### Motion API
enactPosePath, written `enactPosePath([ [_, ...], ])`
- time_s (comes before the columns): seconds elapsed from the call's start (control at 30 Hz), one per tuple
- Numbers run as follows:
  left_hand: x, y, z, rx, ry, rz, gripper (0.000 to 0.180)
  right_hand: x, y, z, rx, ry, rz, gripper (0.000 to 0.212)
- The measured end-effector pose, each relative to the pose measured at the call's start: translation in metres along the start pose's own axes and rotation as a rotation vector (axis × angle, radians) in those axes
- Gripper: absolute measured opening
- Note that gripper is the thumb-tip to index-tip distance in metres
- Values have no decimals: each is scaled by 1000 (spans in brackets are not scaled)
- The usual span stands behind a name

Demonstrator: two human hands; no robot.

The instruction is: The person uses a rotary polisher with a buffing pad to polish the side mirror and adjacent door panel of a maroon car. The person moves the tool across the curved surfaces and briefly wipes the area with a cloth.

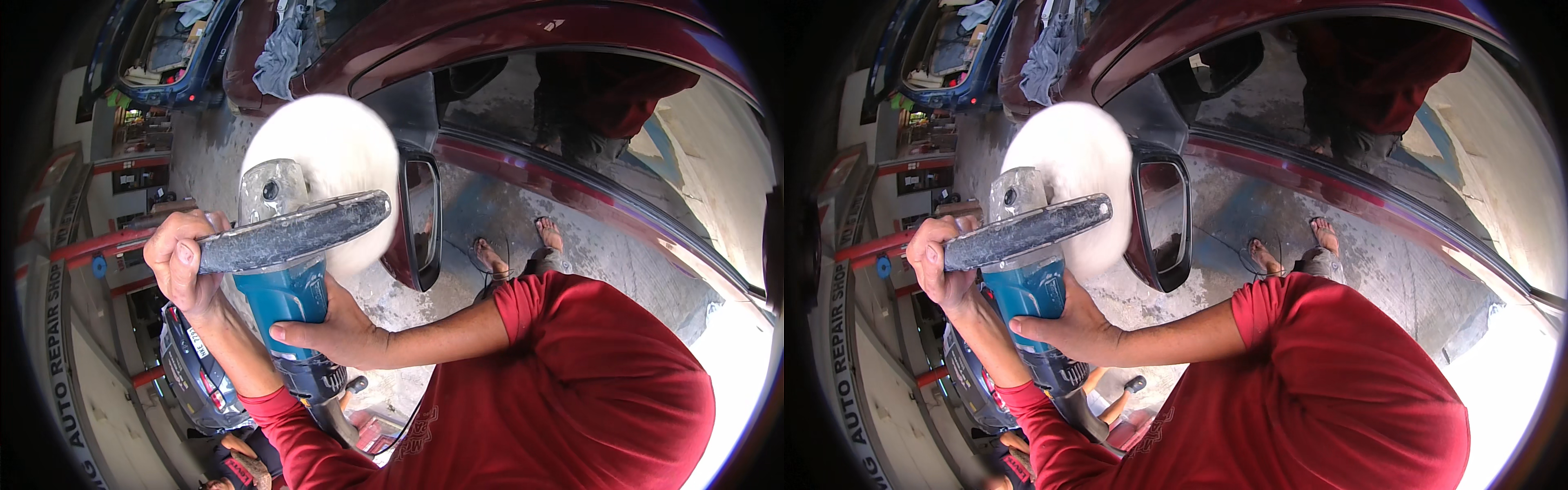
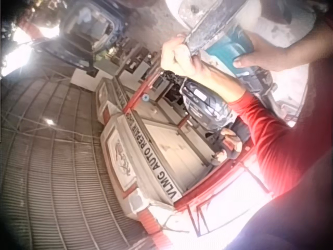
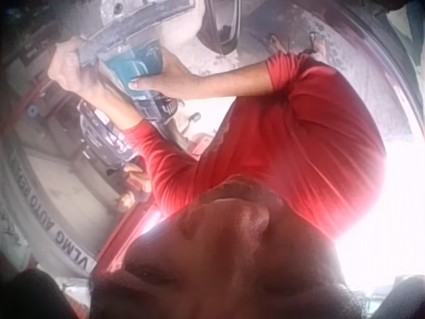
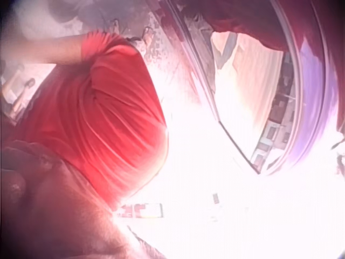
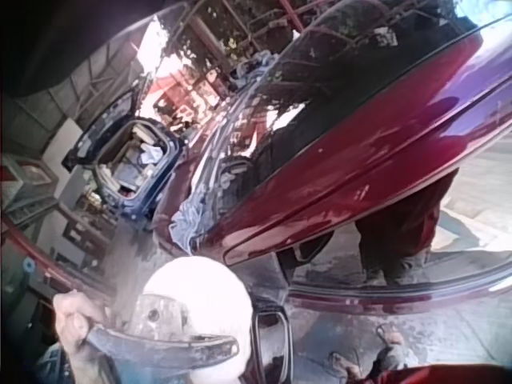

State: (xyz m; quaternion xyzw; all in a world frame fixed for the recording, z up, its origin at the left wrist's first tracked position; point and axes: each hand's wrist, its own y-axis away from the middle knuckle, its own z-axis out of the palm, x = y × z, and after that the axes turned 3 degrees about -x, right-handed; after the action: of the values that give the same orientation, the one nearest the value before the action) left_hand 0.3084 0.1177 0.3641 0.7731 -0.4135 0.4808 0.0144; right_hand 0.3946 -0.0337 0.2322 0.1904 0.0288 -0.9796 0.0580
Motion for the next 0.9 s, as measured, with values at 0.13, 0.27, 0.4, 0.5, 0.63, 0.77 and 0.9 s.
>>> enactPosePath([
  [0.13,7,3,-4,57,-156,-143,45,1,-6,-7,-45,-111,155,83],
  [0.27,7,19,-1,82,-172,-109,47,5,0,-16,-42,-70,174,90],
  [0.4,15,61,14,3,11,-20,48,19,39,-20,-7,128,45,93],
  [0.5,21,82,17,49,-82,-59,50,28,51,-26,-48,62,160,92],
  [0.63,10,95,14,163,-188,-92,51,43,45,-35,-67,-31,246,88],
  [0.77,-8,119,8,4,72,84,52,71,60,-25,41,187,39,87],
  [0.9,-17,147,4,53,77,108,51,95,69,-32,18,230,106,92],
])
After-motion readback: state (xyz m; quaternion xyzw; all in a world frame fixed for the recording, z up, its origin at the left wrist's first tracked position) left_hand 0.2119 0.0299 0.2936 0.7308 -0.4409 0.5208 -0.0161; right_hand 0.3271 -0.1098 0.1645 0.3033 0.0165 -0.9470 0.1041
